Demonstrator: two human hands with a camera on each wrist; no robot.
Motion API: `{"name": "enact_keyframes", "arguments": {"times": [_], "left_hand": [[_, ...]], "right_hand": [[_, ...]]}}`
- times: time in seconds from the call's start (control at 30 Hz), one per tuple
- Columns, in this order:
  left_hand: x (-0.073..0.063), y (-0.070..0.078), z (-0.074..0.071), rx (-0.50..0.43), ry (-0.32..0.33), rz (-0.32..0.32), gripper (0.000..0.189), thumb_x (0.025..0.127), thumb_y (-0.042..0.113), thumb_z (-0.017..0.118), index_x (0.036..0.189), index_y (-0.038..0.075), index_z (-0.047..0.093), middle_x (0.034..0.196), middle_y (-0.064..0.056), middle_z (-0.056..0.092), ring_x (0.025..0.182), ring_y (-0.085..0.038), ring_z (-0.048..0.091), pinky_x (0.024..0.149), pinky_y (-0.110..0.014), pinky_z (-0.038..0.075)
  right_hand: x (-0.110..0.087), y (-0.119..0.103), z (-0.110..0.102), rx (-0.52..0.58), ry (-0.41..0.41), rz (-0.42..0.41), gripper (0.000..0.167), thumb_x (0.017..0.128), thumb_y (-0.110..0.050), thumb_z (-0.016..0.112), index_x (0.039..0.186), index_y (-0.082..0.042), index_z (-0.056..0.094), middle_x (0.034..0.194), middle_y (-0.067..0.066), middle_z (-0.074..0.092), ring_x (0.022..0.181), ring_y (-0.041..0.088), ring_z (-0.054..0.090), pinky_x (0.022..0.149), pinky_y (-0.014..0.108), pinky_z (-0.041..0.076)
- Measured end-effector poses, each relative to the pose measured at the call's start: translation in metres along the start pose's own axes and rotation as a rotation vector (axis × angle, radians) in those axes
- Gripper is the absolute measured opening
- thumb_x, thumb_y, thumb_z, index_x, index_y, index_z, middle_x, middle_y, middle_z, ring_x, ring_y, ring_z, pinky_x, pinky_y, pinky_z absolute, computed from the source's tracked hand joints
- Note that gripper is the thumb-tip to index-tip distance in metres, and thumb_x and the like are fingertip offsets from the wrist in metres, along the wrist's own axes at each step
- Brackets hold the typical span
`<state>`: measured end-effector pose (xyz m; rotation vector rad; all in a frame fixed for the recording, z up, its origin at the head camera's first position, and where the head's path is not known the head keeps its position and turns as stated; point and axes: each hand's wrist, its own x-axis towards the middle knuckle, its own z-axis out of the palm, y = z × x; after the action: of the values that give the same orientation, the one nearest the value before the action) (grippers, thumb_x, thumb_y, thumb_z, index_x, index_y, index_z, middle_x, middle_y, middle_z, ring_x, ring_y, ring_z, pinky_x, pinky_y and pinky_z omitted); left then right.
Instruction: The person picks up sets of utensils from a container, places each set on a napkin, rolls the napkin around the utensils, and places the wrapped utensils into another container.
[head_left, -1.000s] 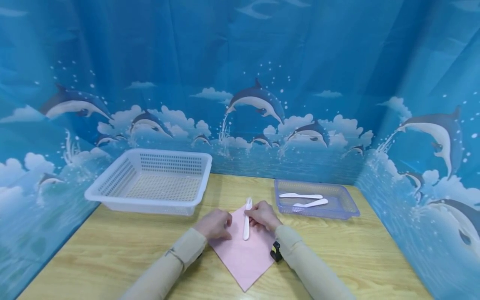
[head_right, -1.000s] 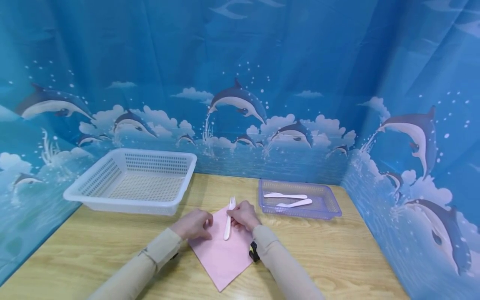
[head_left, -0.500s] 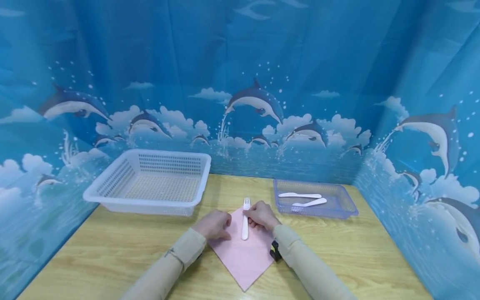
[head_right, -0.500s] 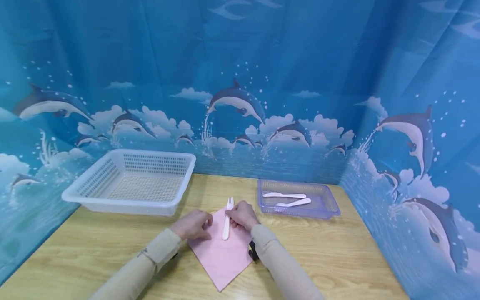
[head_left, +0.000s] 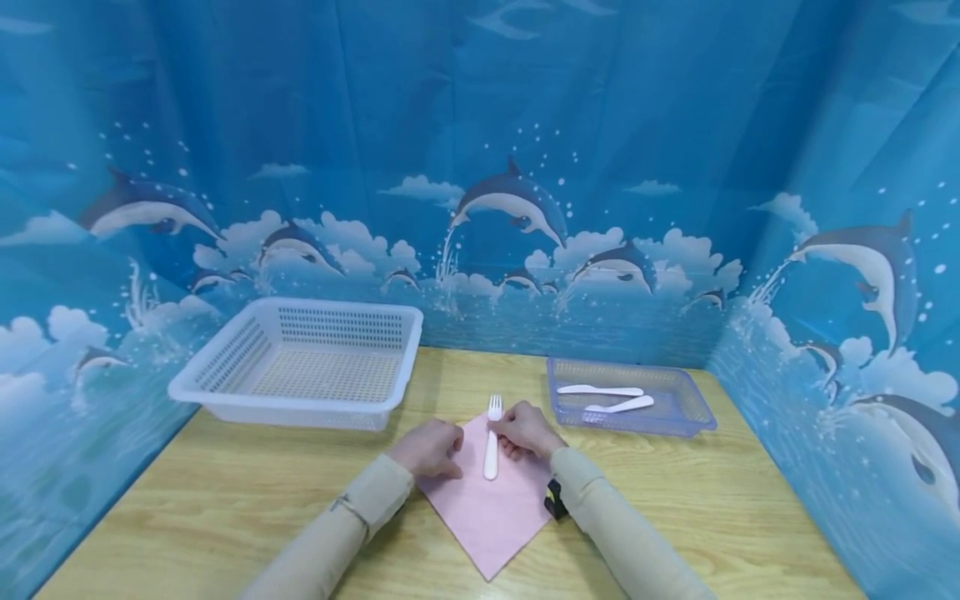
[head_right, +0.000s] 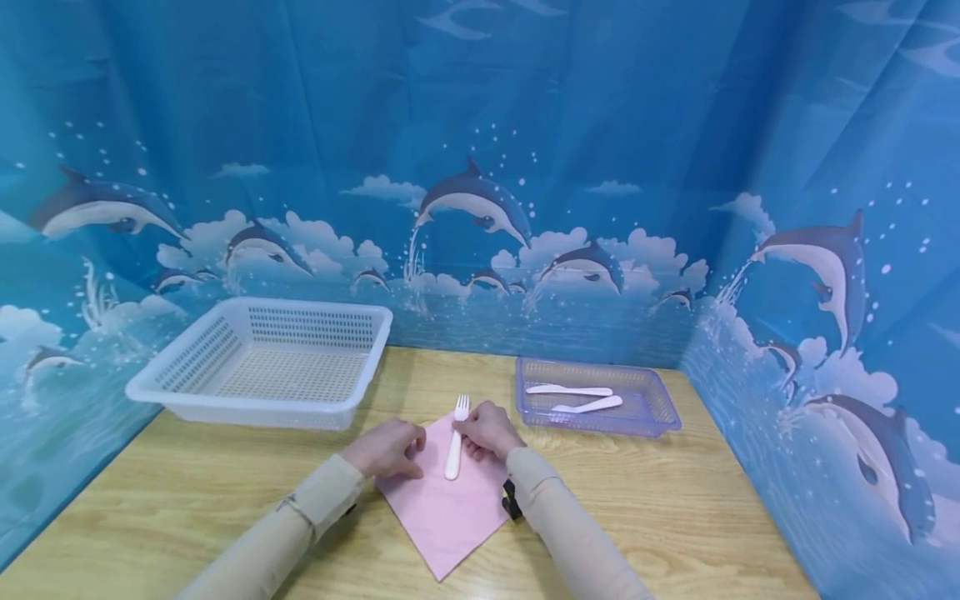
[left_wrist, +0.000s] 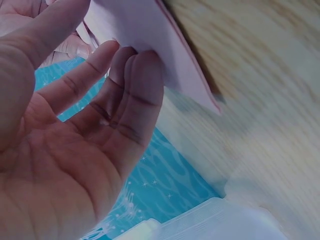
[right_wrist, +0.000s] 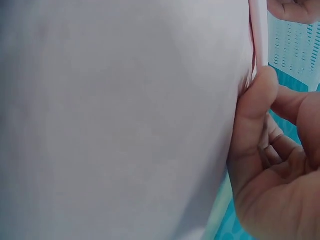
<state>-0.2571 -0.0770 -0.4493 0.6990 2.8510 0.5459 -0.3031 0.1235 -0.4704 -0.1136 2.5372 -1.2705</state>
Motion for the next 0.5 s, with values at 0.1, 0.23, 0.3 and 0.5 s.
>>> {"name": "enact_keyframes", "arguments": {"times": [0.1,0.23,0.3,0.5], "left_hand": [[0.0004,0.0002,-0.0003,-0.003,-0.003,-0.003,0.030,0.069,0.021,0.087,0.081,0.009,0.061,0.069,0.002,0.055,0.065,-0.013,0.050,0.061,-0.028,0.044],[0.0005,0.0008,-0.0007,0.006,-0.015,-0.016,0.030,0.070,0.022,0.087,0.082,0.010,0.062,0.070,0.003,0.055,0.066,-0.013,0.050,0.062,-0.028,0.044],[0.0005,0.0008,-0.0005,0.011,-0.017,-0.018,0.030,0.070,0.023,0.087,0.082,0.010,0.062,0.070,0.003,0.056,0.066,-0.013,0.050,0.062,-0.028,0.044],[0.0007,0.0005,0.0007,0.022,-0.016,-0.015,0.030,0.070,0.023,0.086,0.082,0.010,0.062,0.069,0.004,0.055,0.066,-0.013,0.050,0.062,-0.028,0.044]], "right_hand": [[0.0004,0.0001,-0.0003,0.000,-0.005,-0.002,0.025,0.091,-0.021,0.068,0.074,-0.004,0.065,0.054,0.000,0.057,0.041,0.006,0.051,0.040,0.020,0.046],[0.0005,0.0003,0.0002,-0.015,-0.015,-0.001,0.021,0.090,-0.022,0.069,0.079,-0.005,0.065,0.057,0.000,0.058,0.042,0.006,0.052,0.040,0.020,0.046],[0.0004,0.0006,0.0006,-0.027,-0.015,0.000,0.021,0.090,-0.023,0.069,0.080,-0.005,0.065,0.057,0.000,0.058,0.042,0.006,0.052,0.040,0.020,0.046],[0.0011,0.0009,0.0002,-0.017,-0.018,0.017,0.021,0.090,-0.021,0.069,0.078,-0.005,0.064,0.055,0.000,0.058,0.041,0.006,0.050,0.040,0.019,0.046]]}}
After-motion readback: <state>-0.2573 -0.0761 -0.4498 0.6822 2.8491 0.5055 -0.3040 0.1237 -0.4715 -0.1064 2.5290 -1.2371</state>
